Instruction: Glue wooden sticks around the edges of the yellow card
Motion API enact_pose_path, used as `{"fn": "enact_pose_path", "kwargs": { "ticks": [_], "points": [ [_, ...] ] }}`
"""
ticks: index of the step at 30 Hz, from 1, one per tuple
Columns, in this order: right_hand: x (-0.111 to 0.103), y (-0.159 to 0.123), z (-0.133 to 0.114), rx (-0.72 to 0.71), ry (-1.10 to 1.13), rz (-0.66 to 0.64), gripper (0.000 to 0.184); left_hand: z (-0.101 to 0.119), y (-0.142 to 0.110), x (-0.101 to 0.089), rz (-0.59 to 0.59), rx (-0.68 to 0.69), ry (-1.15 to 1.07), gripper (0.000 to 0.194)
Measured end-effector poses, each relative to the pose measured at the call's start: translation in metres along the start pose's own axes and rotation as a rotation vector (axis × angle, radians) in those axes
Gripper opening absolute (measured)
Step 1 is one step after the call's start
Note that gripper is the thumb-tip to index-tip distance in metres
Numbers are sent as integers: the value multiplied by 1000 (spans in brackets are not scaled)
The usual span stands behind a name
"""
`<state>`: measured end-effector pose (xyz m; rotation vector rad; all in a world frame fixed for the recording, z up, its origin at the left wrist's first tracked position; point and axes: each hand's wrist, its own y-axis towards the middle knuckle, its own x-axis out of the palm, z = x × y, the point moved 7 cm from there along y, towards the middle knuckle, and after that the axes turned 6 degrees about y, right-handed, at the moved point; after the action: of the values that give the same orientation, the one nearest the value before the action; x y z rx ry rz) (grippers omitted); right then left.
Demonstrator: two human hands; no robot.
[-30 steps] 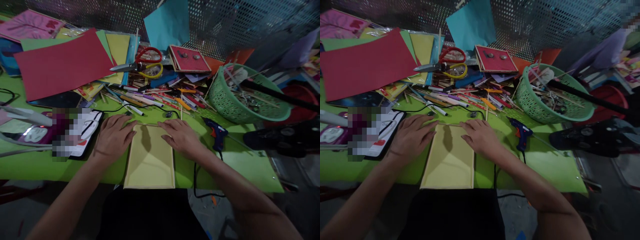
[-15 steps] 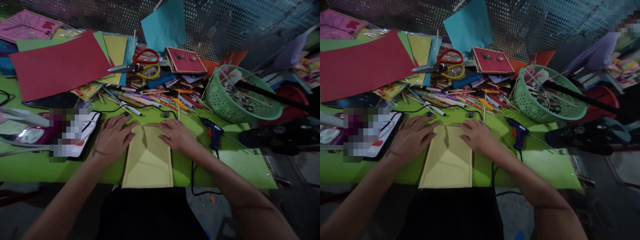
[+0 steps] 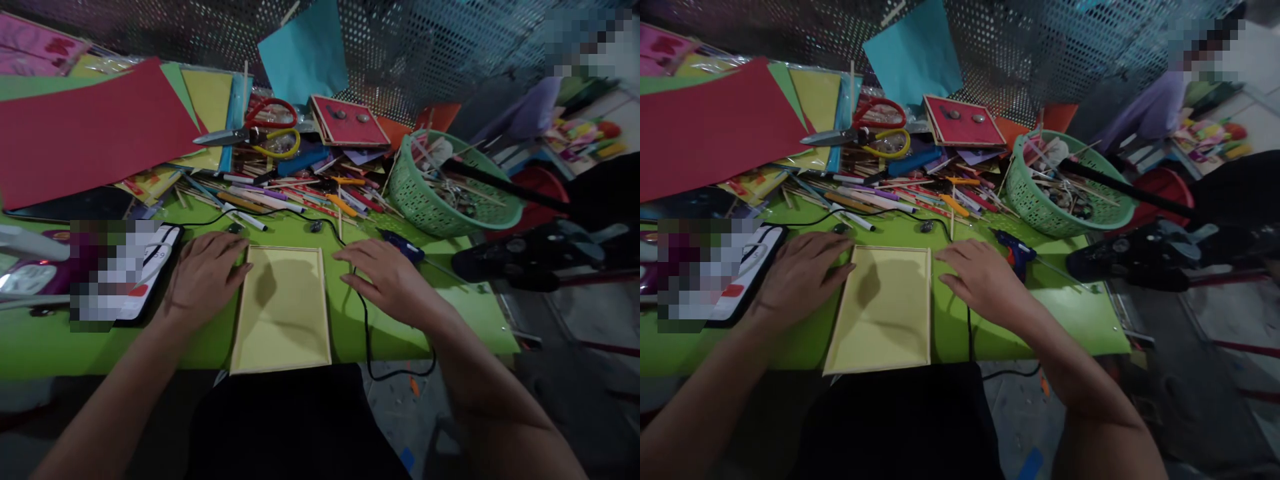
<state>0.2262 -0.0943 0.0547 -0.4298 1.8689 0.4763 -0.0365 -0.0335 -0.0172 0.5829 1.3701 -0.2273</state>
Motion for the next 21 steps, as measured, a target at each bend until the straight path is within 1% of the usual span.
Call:
{"fn": "enact_pose_path", "kwargs": {
  "ticks": [3, 7, 9, 13, 17, 19, 21],
  "points": [
    [8, -18, -13, -15, 60, -86, 20, -1, 0, 1, 7, -10, -14, 41],
    [18, -39, -28, -27, 176, -129, 16, 0, 1, 2, 19, 9, -11, 42],
    [22, -44, -31, -38, 204, -115, 17, 2, 1, 1, 33, 31, 8, 44],
    [32, -46, -34, -60, 172, -65, 21, 3, 2, -2, 77, 69, 25, 48],
    [44, -48, -38, -90, 205, -68, 24, 2, 2, -6, 144, 98, 4, 41],
    [45, -50, -35, -83, 199, -40, 26, 3, 2, -8, 171, 116, -2, 37],
    [43, -49, -26, -31, 151, 11, 27, 3, 2, -9, 191, 131, -2, 33]
  ]
}}
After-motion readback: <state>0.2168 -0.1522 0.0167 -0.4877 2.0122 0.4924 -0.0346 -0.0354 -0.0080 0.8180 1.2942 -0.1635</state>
